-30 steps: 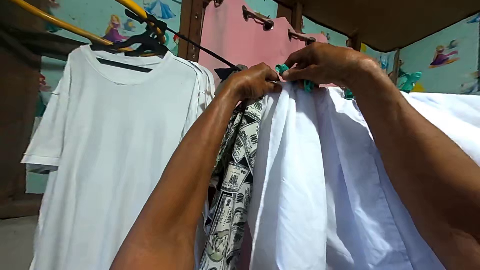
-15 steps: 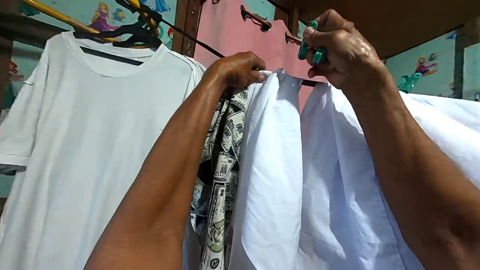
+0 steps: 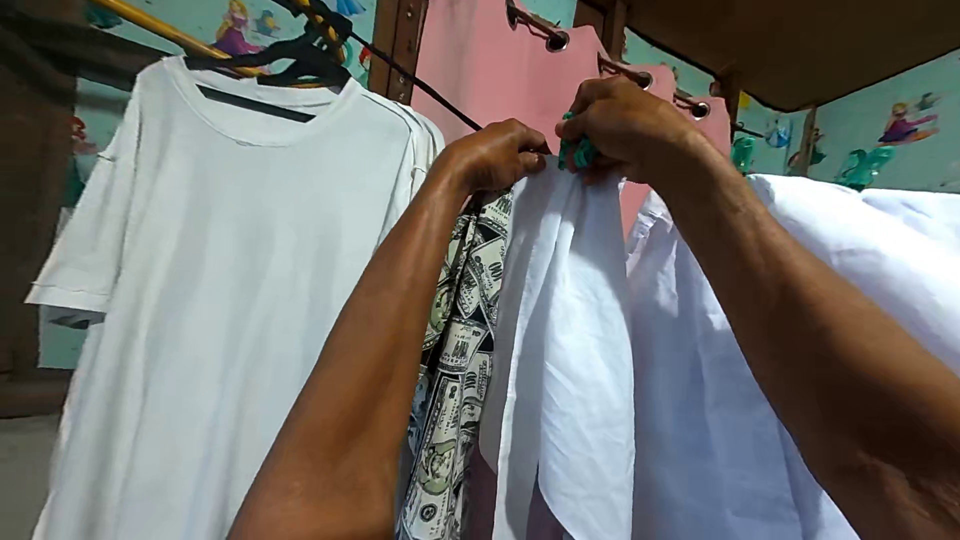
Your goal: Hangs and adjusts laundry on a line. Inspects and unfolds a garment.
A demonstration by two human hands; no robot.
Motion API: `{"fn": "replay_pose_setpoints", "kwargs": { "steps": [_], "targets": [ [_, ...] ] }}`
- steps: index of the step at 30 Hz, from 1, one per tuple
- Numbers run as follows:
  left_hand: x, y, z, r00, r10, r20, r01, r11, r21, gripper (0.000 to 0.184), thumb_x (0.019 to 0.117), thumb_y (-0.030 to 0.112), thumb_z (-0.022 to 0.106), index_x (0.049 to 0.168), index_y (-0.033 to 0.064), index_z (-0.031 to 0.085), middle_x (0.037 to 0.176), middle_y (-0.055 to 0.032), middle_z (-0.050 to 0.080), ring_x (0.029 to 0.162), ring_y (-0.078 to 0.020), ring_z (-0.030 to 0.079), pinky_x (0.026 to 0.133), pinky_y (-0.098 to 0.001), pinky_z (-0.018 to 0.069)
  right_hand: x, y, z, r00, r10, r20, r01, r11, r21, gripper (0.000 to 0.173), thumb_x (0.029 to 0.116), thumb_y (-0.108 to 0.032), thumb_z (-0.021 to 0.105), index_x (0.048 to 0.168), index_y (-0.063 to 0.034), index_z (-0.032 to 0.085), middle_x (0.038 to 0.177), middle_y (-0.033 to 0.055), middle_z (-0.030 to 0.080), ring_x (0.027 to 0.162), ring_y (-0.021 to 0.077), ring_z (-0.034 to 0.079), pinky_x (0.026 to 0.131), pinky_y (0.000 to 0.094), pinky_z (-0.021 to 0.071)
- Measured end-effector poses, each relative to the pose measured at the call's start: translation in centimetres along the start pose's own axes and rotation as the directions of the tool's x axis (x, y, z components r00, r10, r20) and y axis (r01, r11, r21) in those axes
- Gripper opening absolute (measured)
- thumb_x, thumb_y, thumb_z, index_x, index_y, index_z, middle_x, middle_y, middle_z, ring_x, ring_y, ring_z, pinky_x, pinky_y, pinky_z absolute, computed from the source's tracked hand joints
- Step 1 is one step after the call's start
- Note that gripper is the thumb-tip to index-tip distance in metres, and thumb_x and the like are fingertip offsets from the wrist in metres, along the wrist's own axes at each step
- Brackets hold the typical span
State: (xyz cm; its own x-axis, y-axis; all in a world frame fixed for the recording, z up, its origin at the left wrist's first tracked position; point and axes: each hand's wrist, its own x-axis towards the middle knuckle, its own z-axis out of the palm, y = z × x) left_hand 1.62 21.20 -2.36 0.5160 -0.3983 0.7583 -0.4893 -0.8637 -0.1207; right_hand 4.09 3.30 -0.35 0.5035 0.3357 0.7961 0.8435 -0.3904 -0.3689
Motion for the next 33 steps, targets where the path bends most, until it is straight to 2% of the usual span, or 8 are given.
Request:
{"fn": "replay_pose_setpoints", "kwargs": {
  "steps": [5,9,15,18,21,23,26,33],
  "targets": [
    [0.3,0.3,0.4,1.000,0.005,-0.002,-0.004,0.996,0.092,0.025,0.1070,0.013,0.050,0.119,0.0038,0.069,0.108,-0.0133,0.070,0.100,-0.0225,0.065,0.093,-0.0443,0.0493,-0.6,0.8,0.0,0.998,0.044,0.038,-0.046,0.997,0.059,0.015,0.1029,-0.017,0.059,0.116,-0.0096,0.055,0.079,0.0067,0.062,0.054,0.0127,0.059,0.047,0.0257,0.0503],
    [-0.1,0.2,0.6,1.000,-0.002,-0.025,0.004,0.997,0.079,0.025,0.1082,0.015,0.048,0.116,0.0020,0.068,0.099,-0.0133,0.067,0.087,-0.0220,0.062,0.082,-0.0425,0.0497,-0.6,1.8,-0.1,0.992,0.103,0.076,-0.117,0.970,0.214,0.012,0.1049,-0.019,0.056,0.112,-0.0101,0.054,0.071,0.0041,0.063,0.051,0.0106,0.059,0.045,0.0225,0.0487],
    [0.4,0.5,0.7,0.997,0.001,-0.076,0.001,1.000,0.025,0.025,0.1087,0.014,0.047,0.118,0.0021,0.067,0.103,-0.0139,0.067,0.093,-0.0227,0.063,0.087,-0.0431,0.0490,-1.8,2.5,-1.3,0.997,-0.052,-0.053,0.063,0.968,0.242,0.034,0.1049,-0.027,0.060,0.135,-0.0116,0.052,0.082,0.0041,0.065,0.058,0.0104,0.062,0.054,0.0248,0.0550],
    [0.6,1.3,0.6,0.977,0.014,-0.214,-0.011,1.000,0.011,0.030,0.1064,0.012,0.050,0.131,0.0018,0.063,0.119,-0.0200,0.067,0.110,-0.0317,0.064,0.099,-0.0508,0.0483,-3.0,3.0,-2.0,0.914,-0.281,-0.291,0.297,0.955,0.009,0.028,0.1031,-0.035,0.061,0.105,-0.0072,0.066,0.085,0.0017,0.066,0.065,0.0085,0.064,0.062,0.0290,0.0575],
    [-0.4,2.9,1.3,0.812,0.107,-0.573,-0.144,0.989,-0.020,0.035,0.1054,0.011,0.049,0.136,0.0006,0.061,0.130,-0.0183,0.066,0.122,-0.0289,0.063,0.107,-0.0470,0.0469,-5.4,2.2,-1.0,0.770,-0.499,-0.397,0.400,0.863,-0.308,0.032,0.1029,-0.033,0.060,0.107,-0.0027,0.067,0.093,0.0102,0.069,0.079,0.0174,0.068,0.075,0.0403,0.0565],
    [-2.5,4.9,2.0,0.665,0.087,-0.742,-0.273,0.953,-0.134,0.026,0.1065,0.018,0.052,0.117,0.0007,0.068,0.108,-0.0092,0.072,0.102,-0.0143,0.068,0.094,-0.0326,0.0531,-6.5,1.8,1.1,0.660,-0.627,-0.415,0.503,0.778,-0.375,0.029,0.1017,-0.027,0.062,0.115,-0.0004,0.062,0.090,0.0092,0.069,0.074,0.0143,0.067,0.071,0.0332,0.0556],
    [-8.2,7.5,2.7,0.787,-0.111,-0.607,-0.161,0.913,-0.375,0.029,0.1018,0.032,0.063,0.107,0.0040,0.067,0.086,-0.0029,0.066,0.076,-0.0088,0.063,0.072,-0.0291,0.0534,-6.6,1.2,4.0,0.555,-0.718,-0.420,0.717,0.669,-0.196,0.022,0.1040,-0.020,0.058,0.114,-0.0012,0.056,0.083,-0.0008,0.064,0.065,-0.0004,0.060,0.063,0.0173,0.0523],
    [-13.7,6.2,2.7,0.836,-0.273,-0.476,-0.128,0.746,-0.653,0.025,0.0962,0.003,0.066,0.120,0.0037,0.061,0.102,-0.0049,0.068,0.084,-0.0071,0.065,0.070,-0.0205,0.0543,-7.7,0.4,8.2,0.736,-0.630,-0.249,0.666,0.605,0.437,0.015,0.1060,-0.026,0.057,0.106,-0.0106,0.057,0.080,-0.0053,0.063,0.061,0.0012,0.060,0.053,0.0171,0.0524]
  ]
}}
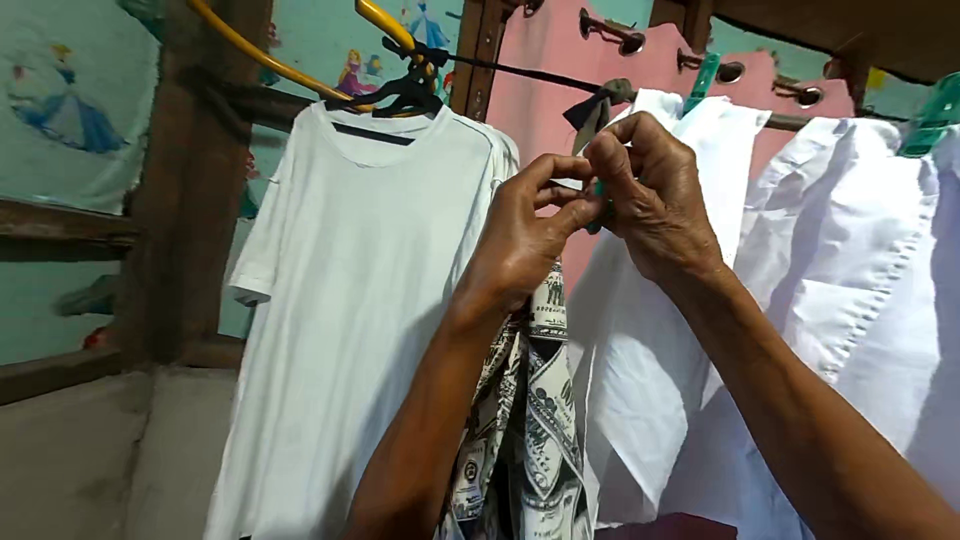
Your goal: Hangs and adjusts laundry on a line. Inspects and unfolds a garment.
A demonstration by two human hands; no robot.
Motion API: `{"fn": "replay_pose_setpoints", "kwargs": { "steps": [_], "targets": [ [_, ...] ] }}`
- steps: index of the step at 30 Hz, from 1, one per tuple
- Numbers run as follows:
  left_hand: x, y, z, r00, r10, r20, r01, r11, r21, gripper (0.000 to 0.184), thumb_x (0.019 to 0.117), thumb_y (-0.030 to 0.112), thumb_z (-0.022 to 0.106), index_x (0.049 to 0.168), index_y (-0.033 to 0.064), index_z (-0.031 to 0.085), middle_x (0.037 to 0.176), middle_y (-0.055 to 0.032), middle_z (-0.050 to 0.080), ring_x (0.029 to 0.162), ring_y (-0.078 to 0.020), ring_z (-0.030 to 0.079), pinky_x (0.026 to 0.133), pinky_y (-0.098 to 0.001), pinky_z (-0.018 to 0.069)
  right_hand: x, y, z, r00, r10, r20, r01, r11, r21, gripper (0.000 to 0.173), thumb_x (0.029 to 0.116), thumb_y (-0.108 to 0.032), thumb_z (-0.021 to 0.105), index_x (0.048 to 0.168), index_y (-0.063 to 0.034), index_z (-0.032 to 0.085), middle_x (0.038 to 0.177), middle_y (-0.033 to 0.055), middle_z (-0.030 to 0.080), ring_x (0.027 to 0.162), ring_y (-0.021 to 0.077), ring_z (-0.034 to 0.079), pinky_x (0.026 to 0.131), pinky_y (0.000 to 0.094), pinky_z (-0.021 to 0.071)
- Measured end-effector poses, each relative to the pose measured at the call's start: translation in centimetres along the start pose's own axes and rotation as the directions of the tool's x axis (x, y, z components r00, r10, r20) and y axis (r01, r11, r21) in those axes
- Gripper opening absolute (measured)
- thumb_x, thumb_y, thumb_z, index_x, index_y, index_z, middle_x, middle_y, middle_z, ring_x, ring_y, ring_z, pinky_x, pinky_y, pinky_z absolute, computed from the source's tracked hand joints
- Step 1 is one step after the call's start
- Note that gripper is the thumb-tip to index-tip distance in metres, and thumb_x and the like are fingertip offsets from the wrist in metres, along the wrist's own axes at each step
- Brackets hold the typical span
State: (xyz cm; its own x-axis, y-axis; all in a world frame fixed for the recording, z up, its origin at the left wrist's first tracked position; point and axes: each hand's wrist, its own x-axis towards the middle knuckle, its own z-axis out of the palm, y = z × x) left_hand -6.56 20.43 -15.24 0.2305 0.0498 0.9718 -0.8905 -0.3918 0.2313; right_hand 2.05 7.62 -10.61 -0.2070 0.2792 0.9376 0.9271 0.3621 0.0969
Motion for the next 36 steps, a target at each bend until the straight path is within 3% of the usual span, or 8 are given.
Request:
{"fn": "replay_pose_setpoints", "kwargs": {
  "steps": [4,8,14,18,23,29,33,36],
  "targets": [
    [-0.8,-1.6,-3.3,0.985,-0.161,-0.059,0.148,0.972,-0.184,0.021,0.0990,0.003,0.062,0.119,0.0072,0.058,0.089,-0.0010,0.069,0.061,-0.0005,0.055,0.047,-0.0132,0.0387,-1.0,0.2,1.1,0.965,0.088,0.247,-0.141,0.968,0.206,0.028,0.1042,-0.012,0.055,0.131,-0.0044,0.058,0.106,0.0025,0.066,0.079,0.0077,0.065,0.074,0.0242,0.0595],
    [-1.9,-3.4,-6.3,0.979,-0.198,0.036,0.199,0.980,-0.026,0.017,0.0976,0.003,0.064,0.113,0.0081,0.059,0.091,0.0006,0.068,0.067,-0.0002,0.060,0.052,-0.0135,0.0460,-1.2,2.4,3.5,0.926,0.166,0.340,-0.239,0.954,0.183,0.030,0.1034,-0.010,0.056,0.134,-0.0080,0.056,0.118,0.0028,0.063,0.076,0.0064,0.063,0.065,0.0208,0.0562],
    [-1.3,-5.0,-9.6,0.943,-0.332,-0.014,0.332,0.943,0.015,0.005,0.0996,0.007,0.064,0.104,0.0078,0.062,0.080,0.0021,0.068,0.058,0.0009,0.055,0.048,-0.0128,0.0406,-1.5,5.2,5.8,0.889,0.268,0.372,-0.410,0.829,0.380,0.032,0.0970,0.003,0.061,0.128,-0.0049,0.060,0.112,0.0058,0.068,0.088,0.0131,0.071,0.081,0.0292,0.0628],
    [0.0,-5.8,-11.0,0.942,-0.324,-0.089,0.336,0.919,0.207,0.016,0.1080,0.022,0.052,0.102,0.0100,0.061,0.081,0.0019,0.062,0.060,-0.0033,0.052,0.050,-0.0162,0.0403,-1.8,6.3,7.2,0.938,0.277,0.206,-0.335,0.874,0.351,0.014,0.0972,-0.007,0.067,0.111,-0.0050,0.063,0.082,0.0013,0.068,0.066,0.0070,0.066,0.063,0.0221,0.0587],
    [1.8,-6.6,-12.4,0.940,-0.337,0.044,0.243,0.758,0.605,0.029,0.1115,0.021,0.042,0.104,0.0023,0.063,0.069,-0.0007,0.056,0.058,-0.0082,0.049,0.057,-0.0253,0.0412,-3.8,6.6,9.0,0.818,0.375,0.435,-0.534,0.775,0.337,0.017,0.1038,-0.022,0.060,0.105,-0.0060,0.065,0.094,0.0069,0.073,0.069,0.0107,0.070,0.064,0.0260,0.0609],
    [2.8,-7.9,-12.3,0.919,-0.288,0.270,0.173,0.908,0.381,0.024,0.1100,0.016,0.045,0.098,0.0037,0.062,0.069,0.0030,0.057,0.061,-0.0033,0.054,0.060,-0.0181,0.0460,-5.0,7.7,13.4,0.791,0.279,0.544,-0.589,0.589,0.554,0.017,0.1039,-0.019,0.060,0.098,-0.0038,0.067,0.084,0.0089,0.074,0.069,0.0120,0.073,0.064,0.0254,0.0627],
    [-0.6,-7.3,-14.2,0.896,-0.420,0.141,0.358,0.874,0.329,0.042,0.1082,0.036,0.048,0.143,0.0115,0.048,0.109,-0.0053,0.067,0.090,-0.0124,0.068,0.077,-0.0312,0.0587,-5.5,9.1,12.6,0.865,0.285,0.413,-0.479,0.715,0.510,0.013,0.1019,-0.019,0.064,0.100,-0.0066,0.068,0.083,0.0047,0.072,0.069,0.0104,0.071,0.066,0.0265,0.0627],
    [-7.0,-7.0,-15.4,0.813,-0.566,0.137,0.498,0.798,0.340,0.067,0.0968,0.024,0.063,0.157,0.0175,0.035,0.129,-0.0071,0.065,0.098,-0.0139,0.065,0.079,-0.0333,0.0564,-5.8,10.4,11.7,0.873,0.344,0.345,-0.481,0.722,0.498,0.012,0.1021,-0.020,0.064,0.101,-0.0083,0.067,0.083,0.0031,0.072,0.069,0.0097,0.071,0.066,0.0258,0.0623]
  ]
}}
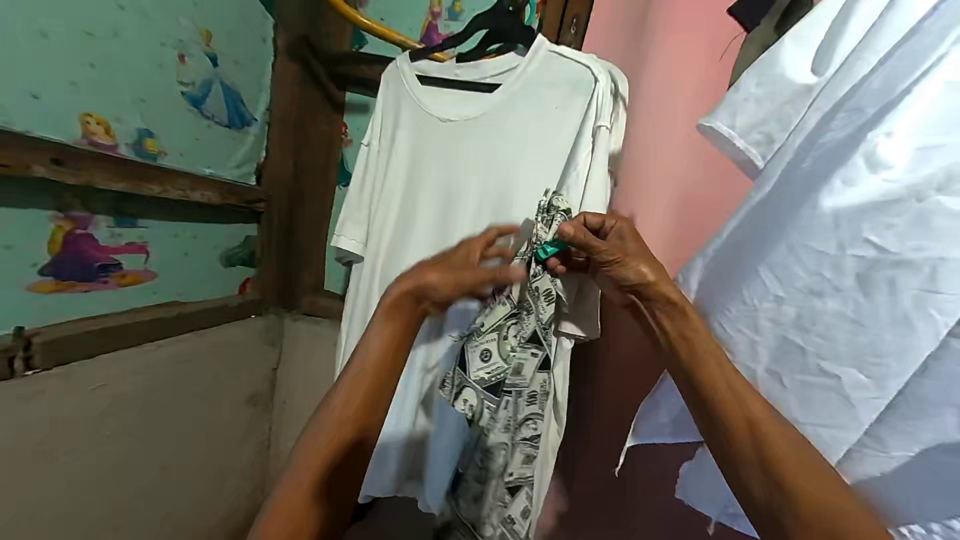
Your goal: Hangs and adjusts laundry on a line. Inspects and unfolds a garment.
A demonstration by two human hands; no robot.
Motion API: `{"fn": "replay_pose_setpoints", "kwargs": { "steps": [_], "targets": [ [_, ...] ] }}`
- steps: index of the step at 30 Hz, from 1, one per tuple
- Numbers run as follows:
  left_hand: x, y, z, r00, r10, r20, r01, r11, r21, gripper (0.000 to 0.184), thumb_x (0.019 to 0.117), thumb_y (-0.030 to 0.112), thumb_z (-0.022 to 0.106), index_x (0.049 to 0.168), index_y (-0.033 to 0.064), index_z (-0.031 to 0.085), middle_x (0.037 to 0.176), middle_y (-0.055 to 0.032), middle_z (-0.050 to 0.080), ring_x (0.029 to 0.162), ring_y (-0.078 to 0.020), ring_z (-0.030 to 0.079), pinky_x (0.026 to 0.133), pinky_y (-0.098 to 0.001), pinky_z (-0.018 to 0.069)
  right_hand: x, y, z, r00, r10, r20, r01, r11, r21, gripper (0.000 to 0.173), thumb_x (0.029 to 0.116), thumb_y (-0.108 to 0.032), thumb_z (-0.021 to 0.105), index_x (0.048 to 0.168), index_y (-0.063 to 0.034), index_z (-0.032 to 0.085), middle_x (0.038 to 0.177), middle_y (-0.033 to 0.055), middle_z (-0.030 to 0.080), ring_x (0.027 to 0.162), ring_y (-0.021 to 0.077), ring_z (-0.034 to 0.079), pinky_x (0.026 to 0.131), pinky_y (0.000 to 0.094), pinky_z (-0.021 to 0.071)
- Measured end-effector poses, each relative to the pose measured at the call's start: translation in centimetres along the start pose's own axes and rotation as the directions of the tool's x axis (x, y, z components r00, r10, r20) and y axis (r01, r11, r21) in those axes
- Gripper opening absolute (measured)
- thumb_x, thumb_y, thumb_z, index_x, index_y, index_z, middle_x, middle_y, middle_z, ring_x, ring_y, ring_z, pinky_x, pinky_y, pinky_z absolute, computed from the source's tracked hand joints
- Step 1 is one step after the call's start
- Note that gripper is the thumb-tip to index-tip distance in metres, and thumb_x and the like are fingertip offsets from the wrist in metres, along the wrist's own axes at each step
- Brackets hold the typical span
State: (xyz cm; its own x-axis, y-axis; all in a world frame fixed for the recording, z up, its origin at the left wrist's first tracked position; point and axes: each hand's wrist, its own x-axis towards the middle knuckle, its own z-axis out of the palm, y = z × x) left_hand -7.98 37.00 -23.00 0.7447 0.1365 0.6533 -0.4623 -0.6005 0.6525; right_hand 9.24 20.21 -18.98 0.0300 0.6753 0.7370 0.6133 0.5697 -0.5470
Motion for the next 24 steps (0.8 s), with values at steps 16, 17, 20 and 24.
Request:
{"fn": "replay_pose_setpoints", "kwargs": {
  "steps": [16,17,20,24],
  "targets": [
    [-6.4,-2.7,-1.8,0.864,0.070,-0.499,-0.028,0.995,0.092,0.025,0.1086,0.012,0.046,0.124,0.0127,0.066,0.083,-0.0026,0.068,0.061,-0.0070,0.063,0.054,-0.0234,0.0549,-0.3,1.4,-1.7,0.992,0.033,-0.124,-0.033,0.999,0.000,0.010,0.0990,-0.008,0.066,0.092,-0.0008,0.069,0.077,0.0076,0.074,0.063,0.0150,0.072,0.063,0.0311,0.0643],
    [-6.7,-2.7,-1.9,0.862,0.087,-0.500,-0.069,0.996,0.054,0.025,0.1093,0.014,0.044,0.125,0.0138,0.064,0.082,-0.0022,0.067,0.061,-0.0068,0.063,0.054,-0.0234,0.0553,-0.4,1.4,-2.0,0.990,0.036,-0.137,-0.036,0.999,0.001,0.010,0.0990,-0.007,0.066,0.091,-0.0007,0.069,0.076,0.0078,0.074,0.063,0.0152,0.072,0.063,0.0313,0.0643],
    [-7.5,-3.1,-2.6,0.863,0.186,-0.469,-0.239,0.970,-0.055,0.021,0.1075,0.020,0.046,0.117,0.0199,0.064,0.087,0.0052,0.067,0.069,-0.0010,0.064,0.060,-0.0178,0.0560,-0.7,1.1,-2.2,0.994,0.036,-0.105,-0.045,0.996,-0.077,0.011,0.0969,-0.007,0.069,0.088,-0.0004,0.067,0.074,0.0073,0.072,0.062,0.0155,0.071,0.063,0.0325,0.0647],
    [-7.6,-1.6,-3.9,0.868,0.169,-0.466,-0.227,0.972,-0.069,0.022,0.1048,0.007,0.049,0.107,0.0158,0.070,0.082,0.0065,0.067,0.057,0.0029,0.055,0.048,-0.0112,0.0456,-1.1,1.4,-1.7,0.998,0.059,-0.016,-0.061,0.953,-0.296,0.018,0.0906,-0.012,0.078,0.083,-0.0013,0.066,0.071,0.0072,0.071,0.062,0.0151,0.071,0.063,0.0310,0.0635]
  ]
}}
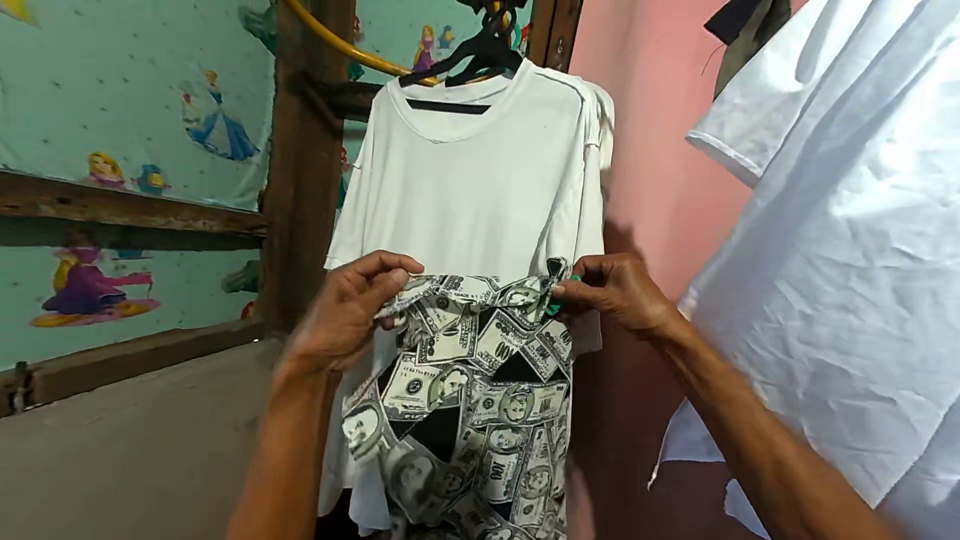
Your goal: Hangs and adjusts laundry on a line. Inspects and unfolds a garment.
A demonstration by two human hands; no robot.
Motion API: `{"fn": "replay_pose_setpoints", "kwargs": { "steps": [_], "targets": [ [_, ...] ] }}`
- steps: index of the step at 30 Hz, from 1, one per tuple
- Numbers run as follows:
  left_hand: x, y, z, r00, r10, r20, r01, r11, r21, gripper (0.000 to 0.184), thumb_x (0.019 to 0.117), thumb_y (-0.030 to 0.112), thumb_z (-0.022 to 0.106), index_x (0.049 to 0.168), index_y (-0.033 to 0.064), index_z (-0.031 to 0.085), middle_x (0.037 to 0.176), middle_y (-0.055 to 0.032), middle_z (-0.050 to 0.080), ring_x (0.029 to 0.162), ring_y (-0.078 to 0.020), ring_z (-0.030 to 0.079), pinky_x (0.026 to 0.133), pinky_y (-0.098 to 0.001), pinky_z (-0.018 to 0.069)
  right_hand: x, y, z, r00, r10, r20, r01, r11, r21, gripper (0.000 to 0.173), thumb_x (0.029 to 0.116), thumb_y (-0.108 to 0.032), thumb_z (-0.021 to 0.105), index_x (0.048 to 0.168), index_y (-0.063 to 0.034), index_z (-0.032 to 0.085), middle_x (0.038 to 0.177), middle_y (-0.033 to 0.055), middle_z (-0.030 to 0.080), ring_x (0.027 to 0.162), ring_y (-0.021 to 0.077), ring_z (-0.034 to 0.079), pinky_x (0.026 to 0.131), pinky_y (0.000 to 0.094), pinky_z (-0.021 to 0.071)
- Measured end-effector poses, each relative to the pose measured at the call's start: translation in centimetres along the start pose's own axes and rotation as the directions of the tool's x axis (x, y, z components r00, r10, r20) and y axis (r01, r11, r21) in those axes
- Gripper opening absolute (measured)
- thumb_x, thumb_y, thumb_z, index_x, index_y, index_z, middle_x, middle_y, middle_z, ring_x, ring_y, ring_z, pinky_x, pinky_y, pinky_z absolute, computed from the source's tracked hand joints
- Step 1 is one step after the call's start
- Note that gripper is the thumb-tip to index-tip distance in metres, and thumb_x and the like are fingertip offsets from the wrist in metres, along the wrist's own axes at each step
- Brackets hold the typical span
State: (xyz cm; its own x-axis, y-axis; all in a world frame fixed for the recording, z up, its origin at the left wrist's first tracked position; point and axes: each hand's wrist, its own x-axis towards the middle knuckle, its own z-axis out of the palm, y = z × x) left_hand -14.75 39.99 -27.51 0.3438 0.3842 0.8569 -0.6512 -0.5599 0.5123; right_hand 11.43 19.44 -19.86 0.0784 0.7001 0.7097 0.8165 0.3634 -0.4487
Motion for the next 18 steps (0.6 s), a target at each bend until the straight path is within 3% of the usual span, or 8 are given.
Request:
{"fn": "replay_pose_setpoints", "kwargs": {
  "steps": [3,5,7,9,12,15,18],
  "targets": [
    [1.2,0.4,0.0,0.993,-0.118,-0.021,0.114,0.980,-0.163,0.025,0.1062,0.005,0.045,0.108,0.0125,0.068,0.082,0.0043,0.068,0.061,0.0017,0.060,0.057,-0.0126,0.0526,-0.2,-0.1,0.5,0.998,0.043,0.052,-0.043,0.999,-0.010,0.018,0.0900,-0.011,0.079,0.083,-0.0013,0.065,0.072,0.0070,0.071,0.063,0.0148,0.072,0.065,0.0302,0.0639],
    [1.7,0.3,0.3,0.987,-0.157,-0.018,0.143,0.938,-0.314,0.026,0.1071,0.006,0.044,0.114,0.0074,0.068,0.094,-0.0025,0.073,0.078,-0.0060,0.071,0.073,-0.0196,0.0604,-0.3,-0.2,0.9,0.996,0.044,0.082,-0.043,0.999,-0.024,0.019,0.0902,-0.013,0.079,0.083,-0.0019,0.066,0.072,0.0054,0.071,0.063,0.0131,0.072,0.066,0.0290,0.0638],
    [1.7,0.0,0.6,0.995,-0.099,0.020,0.100,0.924,-0.369,0.028,0.1041,0.005,0.047,0.127,0.0050,0.064,0.111,-0.0077,0.074,0.097,-0.0133,0.074,0.089,-0.0259,0.0602,-0.4,-0.2,1.2,0.995,0.029,0.091,-0.030,1.000,0.002,0.017,0.0907,-0.013,0.078,0.084,-0.0019,0.067,0.072,0.0041,0.072,0.064,0.0118,0.072,0.066,0.0278,0.0639],
    [1.6,0.0,1.2,1.000,-0.001,-0.013,-0.002,0.970,-0.245,0.042,0.0938,-0.003,0.058,0.134,0.0092,0.061,0.119,-0.0033,0.072,0.101,-0.0114,0.071,0.089,-0.0259,0.0593,-0.4,-0.6,1.3,0.997,0.016,0.073,-0.021,0.998,0.067,0.014,0.0921,-0.009,0.076,0.085,-0.0014,0.067,0.073,0.0040,0.072,0.065,0.0116,0.072,0.066,0.0269,0.0636],
    [2.3,0.6,2.5,0.981,0.132,-0.145,-0.109,0.982,0.155,0.048,0.0864,-0.008,0.068,0.130,0.0113,0.061,0.109,0.0005,0.068,0.089,-0.0048,0.066,0.078,-0.0213,0.0569,-0.6,-1.7,1.3,0.998,0.012,0.060,-0.023,0.983,0.185,0.011,0.0940,-0.002,0.070,0.084,-0.0014,0.067,0.074,0.0043,0.073,0.065,0.0122,0.072,0.066,0.0273,0.0640],
    [6.4,1.1,3.2,0.918,0.270,-0.292,-0.175,0.933,0.314,0.016,0.0971,0.006,0.064,0.113,0.0027,0.065,0.098,-0.0016,0.066,0.085,-0.0038,0.062,0.080,-0.0245,0.0537,-0.7,-2.6,1.7,0.996,-0.024,0.082,0.007,0.980,0.200,0.010,0.0920,-0.003,0.072,0.084,-0.0023,0.067,0.073,0.0037,0.072,0.065,0.0121,0.072,0.067,0.0277,0.0642],
    [12.0,1.9,3.4,0.888,0.389,-0.246,-0.243,0.850,0.468,0.021,0.1034,0.015,0.055,0.109,-0.0018,0.067,0.098,-0.0072,0.068,0.088,-0.0078,0.063,0.086,-0.0303,0.0528,-0.1,-3.4,2.3,0.992,-0.113,0.050,0.111,0.992,0.053,0.011,0.0886,-0.010,0.079,0.086,-0.0034,0.069,0.074,0.0017,0.071,0.065,0.0089,0.071,0.067,0.0258,0.0633]
  ]
}}
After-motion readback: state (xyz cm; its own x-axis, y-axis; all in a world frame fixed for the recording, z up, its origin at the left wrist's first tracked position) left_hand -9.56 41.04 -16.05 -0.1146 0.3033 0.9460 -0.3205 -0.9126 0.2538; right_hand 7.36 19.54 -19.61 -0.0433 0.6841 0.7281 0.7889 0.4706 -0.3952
